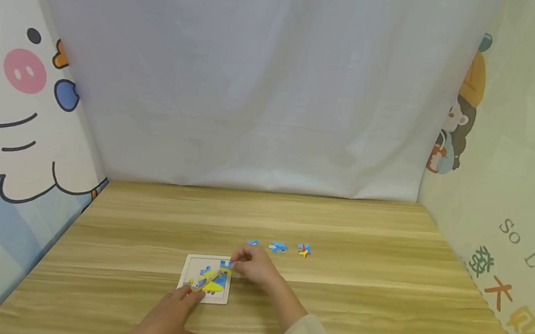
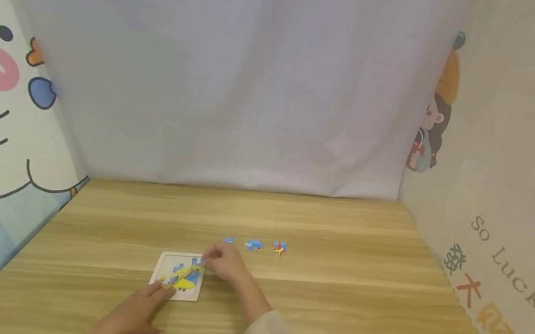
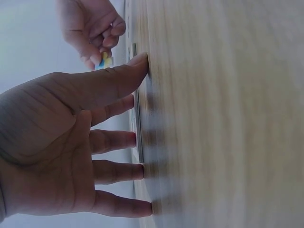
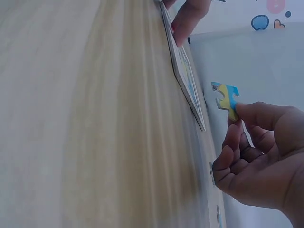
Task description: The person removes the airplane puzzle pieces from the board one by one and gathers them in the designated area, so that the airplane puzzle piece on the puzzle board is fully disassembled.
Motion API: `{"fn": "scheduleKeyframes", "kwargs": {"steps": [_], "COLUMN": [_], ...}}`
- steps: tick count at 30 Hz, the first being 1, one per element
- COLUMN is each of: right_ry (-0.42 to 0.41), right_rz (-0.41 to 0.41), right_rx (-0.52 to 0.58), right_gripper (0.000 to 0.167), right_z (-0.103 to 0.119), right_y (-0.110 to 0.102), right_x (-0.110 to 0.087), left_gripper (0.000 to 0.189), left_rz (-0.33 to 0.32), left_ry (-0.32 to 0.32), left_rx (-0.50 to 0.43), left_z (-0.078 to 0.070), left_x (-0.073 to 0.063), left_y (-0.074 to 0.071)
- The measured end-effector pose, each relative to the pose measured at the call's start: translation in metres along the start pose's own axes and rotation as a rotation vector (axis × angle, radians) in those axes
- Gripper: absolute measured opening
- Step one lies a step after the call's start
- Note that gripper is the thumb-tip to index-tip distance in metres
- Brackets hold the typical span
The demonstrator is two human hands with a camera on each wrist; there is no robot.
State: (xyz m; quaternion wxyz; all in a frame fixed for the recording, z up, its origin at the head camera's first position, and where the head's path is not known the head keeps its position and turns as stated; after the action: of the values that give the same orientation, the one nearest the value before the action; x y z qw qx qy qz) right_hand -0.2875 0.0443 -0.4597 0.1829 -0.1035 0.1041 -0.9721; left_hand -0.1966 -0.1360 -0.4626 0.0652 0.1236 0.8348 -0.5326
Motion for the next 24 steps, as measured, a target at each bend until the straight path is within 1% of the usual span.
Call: {"fn": "scheduleKeyframes", "kwargs": {"steps": [9, 14, 24], "right_ry": [0.019, 0.026, 0.096], "right_rz": [-0.039, -0.057, -0.076], "right_rx": [-0.023, -0.038, -0.105], "right_gripper": [0.01, 0.01, 0.013], "right_z": [-0.01, -0.015, -0.025], "right_y": [-0.018, -0.027, -0.04], "right_x": [-0.006, -0.007, -0.007], "left_gripper": [0.073, 0.073, 0.073], "left_rz": [0.016, 0.008, 0.001], "left_ry": [-0.01, -0.01, -0.003], "left_rx": [0.005, 0.005, 0.002], "left_z": [-0.002, -0.001, -0.002], "left_x": [0.0, -0.001, 0.0], "left_y": [0.0, -0.001, -0.001]}}
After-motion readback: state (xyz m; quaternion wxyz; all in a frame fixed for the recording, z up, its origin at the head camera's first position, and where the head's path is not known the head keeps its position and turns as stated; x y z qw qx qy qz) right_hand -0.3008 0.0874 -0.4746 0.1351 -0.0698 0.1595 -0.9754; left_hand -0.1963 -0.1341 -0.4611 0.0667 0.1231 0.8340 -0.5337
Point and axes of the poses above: each hand's wrist, its own x-axis towards the middle knuckle, its own y-axis out of the palm, z = x × y, the point moved 4 cm from there along x, towards the middle knuckle, and after that the axes turned 11 degrees about -y, right-handed, at the moved point
